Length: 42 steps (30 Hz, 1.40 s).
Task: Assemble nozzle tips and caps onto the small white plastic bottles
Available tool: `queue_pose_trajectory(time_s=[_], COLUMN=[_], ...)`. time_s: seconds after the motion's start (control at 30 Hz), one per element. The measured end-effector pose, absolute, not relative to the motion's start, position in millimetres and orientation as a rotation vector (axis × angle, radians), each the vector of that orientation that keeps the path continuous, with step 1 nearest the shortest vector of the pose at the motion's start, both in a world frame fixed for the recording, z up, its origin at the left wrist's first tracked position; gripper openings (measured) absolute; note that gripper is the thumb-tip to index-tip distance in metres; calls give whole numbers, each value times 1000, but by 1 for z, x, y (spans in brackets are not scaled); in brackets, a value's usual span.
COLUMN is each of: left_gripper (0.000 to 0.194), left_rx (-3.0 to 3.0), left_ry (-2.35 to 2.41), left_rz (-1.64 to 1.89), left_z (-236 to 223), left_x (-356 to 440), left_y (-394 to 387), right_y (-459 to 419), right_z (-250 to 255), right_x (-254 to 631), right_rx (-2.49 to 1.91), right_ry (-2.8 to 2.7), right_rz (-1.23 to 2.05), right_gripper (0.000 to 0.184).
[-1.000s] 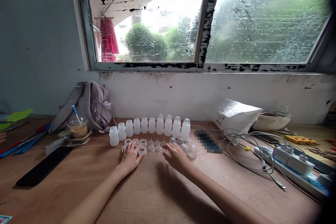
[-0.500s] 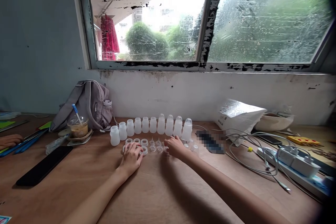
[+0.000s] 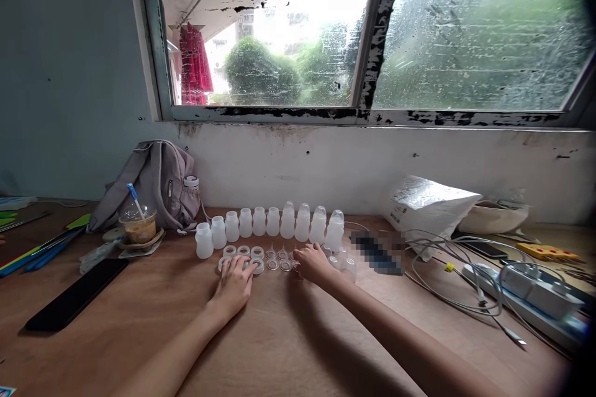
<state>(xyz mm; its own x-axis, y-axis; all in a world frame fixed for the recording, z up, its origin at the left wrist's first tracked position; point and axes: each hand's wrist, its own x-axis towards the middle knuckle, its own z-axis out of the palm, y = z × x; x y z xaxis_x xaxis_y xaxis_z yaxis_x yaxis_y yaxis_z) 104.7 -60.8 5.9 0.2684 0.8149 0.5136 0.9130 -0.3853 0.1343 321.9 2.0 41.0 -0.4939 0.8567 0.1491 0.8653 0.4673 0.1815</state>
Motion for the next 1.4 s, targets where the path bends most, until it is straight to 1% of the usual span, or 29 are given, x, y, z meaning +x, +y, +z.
queue_pose_trajectory(time_s=[0.17, 0.23, 0.37, 0.5, 0.63, 0.73, 0.87, 1.03, 1.13, 1.17, 1.27, 1.33, 1.4], left_gripper=[33, 35, 39, 36, 35, 34, 34, 38, 46, 49, 57, 62, 61], left_rx=[-2377, -2381, -2384, -2377, -2358, -2358, -2367, -2384, -2355, -2332, -2273, -2291, -2383], left_ry=[-1663, -1682, -1686, -1696, -1685, -1652, -1568, -1465, -1427, -1419, -1390, -1355, -1318], left_rz=[-712, -694, -681, -646, -634, -644, -720, -851, -968, -1012, -1115, -1142, -1138], left_z=[1, -2, -6, -4, -2, -2, 1, 8, 13, 15, 21, 23, 24], left_x=[106, 106, 108, 109, 109, 110, 113, 119, 122, 122, 124, 125, 127], left_y=[-61, -60, -61, -63, -65, -67, -69, -74, -78, -80, -85, -89, -92], right_y=[4, 8, 23, 51, 84, 98, 92, 59, 30, 18, -25, -53, -74], right_z=[42, 47, 71, 95, 98, 92, 84, 84, 88, 89, 85, 77, 64], right_x=[323, 323, 317, 308, 303, 303, 301, 300, 303, 305, 311, 316, 321], right_rx=[-1546, -1531, -1503, -1442, -1486, -1527, -1431, -1334, -1176, -1099, -970, -987, -955], right_ry=[-2642, -2614, -2432, -2296, -2222, -2237, -2215, -2184, -2108, -2069, -1952, -1893, -1818], right_rz=[-363, -375, -488, -657, -782, -766, -649, -557, -464, -380, -15, 296, 641], right_gripper=[14, 17, 25, 33, 46, 41, 30, 29, 33, 32, 31, 30, 26])
